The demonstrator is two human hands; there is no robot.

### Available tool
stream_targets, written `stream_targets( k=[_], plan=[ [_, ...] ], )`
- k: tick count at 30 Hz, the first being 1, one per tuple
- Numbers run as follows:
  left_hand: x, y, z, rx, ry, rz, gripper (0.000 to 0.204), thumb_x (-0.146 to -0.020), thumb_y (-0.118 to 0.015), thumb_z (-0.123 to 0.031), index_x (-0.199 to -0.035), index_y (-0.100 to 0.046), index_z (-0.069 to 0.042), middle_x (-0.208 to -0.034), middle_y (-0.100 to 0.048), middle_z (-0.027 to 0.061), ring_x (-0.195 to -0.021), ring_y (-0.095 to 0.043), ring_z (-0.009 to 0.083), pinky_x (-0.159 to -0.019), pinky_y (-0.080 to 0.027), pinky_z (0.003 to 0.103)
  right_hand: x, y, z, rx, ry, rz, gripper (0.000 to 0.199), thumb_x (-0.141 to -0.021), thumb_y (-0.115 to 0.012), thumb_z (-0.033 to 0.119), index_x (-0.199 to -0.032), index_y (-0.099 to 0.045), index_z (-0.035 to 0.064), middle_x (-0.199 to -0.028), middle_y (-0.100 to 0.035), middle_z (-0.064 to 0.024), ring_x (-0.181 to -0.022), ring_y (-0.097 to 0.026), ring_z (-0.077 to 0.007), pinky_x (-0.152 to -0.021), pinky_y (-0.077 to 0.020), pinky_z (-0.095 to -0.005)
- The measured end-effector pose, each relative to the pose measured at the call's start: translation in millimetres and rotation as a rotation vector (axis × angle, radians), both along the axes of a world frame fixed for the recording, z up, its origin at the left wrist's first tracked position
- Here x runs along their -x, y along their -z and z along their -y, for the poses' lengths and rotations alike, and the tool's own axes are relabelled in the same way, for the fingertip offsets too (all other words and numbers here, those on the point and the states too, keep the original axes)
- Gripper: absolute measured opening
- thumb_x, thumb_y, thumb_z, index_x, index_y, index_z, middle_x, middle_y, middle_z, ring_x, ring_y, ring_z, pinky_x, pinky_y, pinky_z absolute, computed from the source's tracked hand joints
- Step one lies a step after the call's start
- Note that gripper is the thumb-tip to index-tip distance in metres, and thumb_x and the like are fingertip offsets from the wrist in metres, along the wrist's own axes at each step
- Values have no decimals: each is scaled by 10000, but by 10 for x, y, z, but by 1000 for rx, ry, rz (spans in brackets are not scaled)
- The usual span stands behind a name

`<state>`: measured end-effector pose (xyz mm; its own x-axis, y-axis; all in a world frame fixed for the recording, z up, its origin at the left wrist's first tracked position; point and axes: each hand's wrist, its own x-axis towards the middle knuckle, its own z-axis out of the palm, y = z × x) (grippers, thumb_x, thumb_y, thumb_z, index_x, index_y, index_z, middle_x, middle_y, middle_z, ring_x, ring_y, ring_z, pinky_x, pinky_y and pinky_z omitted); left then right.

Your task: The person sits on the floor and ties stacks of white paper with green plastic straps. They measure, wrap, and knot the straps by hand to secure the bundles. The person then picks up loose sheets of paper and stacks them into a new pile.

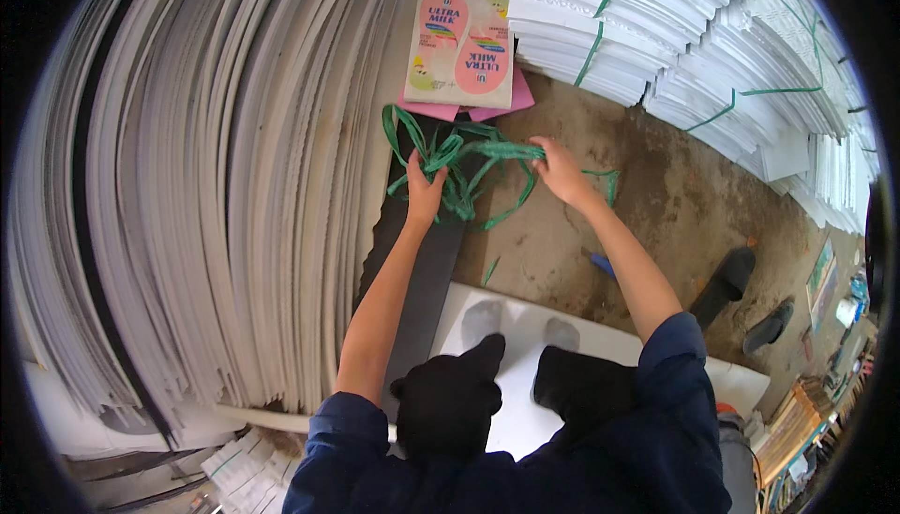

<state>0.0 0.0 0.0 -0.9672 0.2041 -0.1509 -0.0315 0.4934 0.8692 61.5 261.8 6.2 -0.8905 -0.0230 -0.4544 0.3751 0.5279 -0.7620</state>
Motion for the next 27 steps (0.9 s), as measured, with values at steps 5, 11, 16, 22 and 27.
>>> stream_targets(
  k=[5,11,16,22,27],
  plan=[
    [86,-51,-766,-606,119,346,431,-854,-460,-128,-1231,-291,-4,-1127,-429,99,-1014,-469,207,-847,-376,304,52,85,-327,-488,-190,-357,617,-752,-593,325,-1234,-333,40,-1285,-311,-129,-1192,-284,-306,-996,-229,-401],
    [192,-903,-1082,-458,335,-94,347,-850,-485,-179,-1155,-423,-26,-1014,-510,72,-847,-494,146,-690,-417,281,258,-1341,-111,129,-60,-680,418,-790,-558,165,-1173,-422,68,-1000,-514,-122,-856,-531,-205,-736,-437,-302],
    [542,-1847,-1361,18,456,-717,330,-759,-562,-117,-1068,-469,-49,-955,-506,149,-801,-520,290,-687,-425,351,267,-2208,-562,-226,207,-944,201,-837,-473,105,-1021,-554,88,-565,-477,-20,-460,-443,-86,-451,-398,-243],
    [645,-1350,-1156,-11,234,-815,281,-719,-581,-105,-994,-522,-100,-922,-497,135,-881,-502,325,-743,-416,394,-316,-1756,-1618,-256,749,-903,187,-827,-471,145,-958,-592,88,-536,-509,-80,-444,-491,-141,-471,-411,-286],
    [646,-869,-570,406,529,-649,121,-744,-576,-164,-847,-601,-107,-860,-548,89,-787,-561,291,-674,-454,393,-1306,-865,-2341,-415,951,-437,187,-803,-509,206,-898,-625,94,-592,-512,-51,-500,-485,-127,-465,-433,-273]
  ],
)
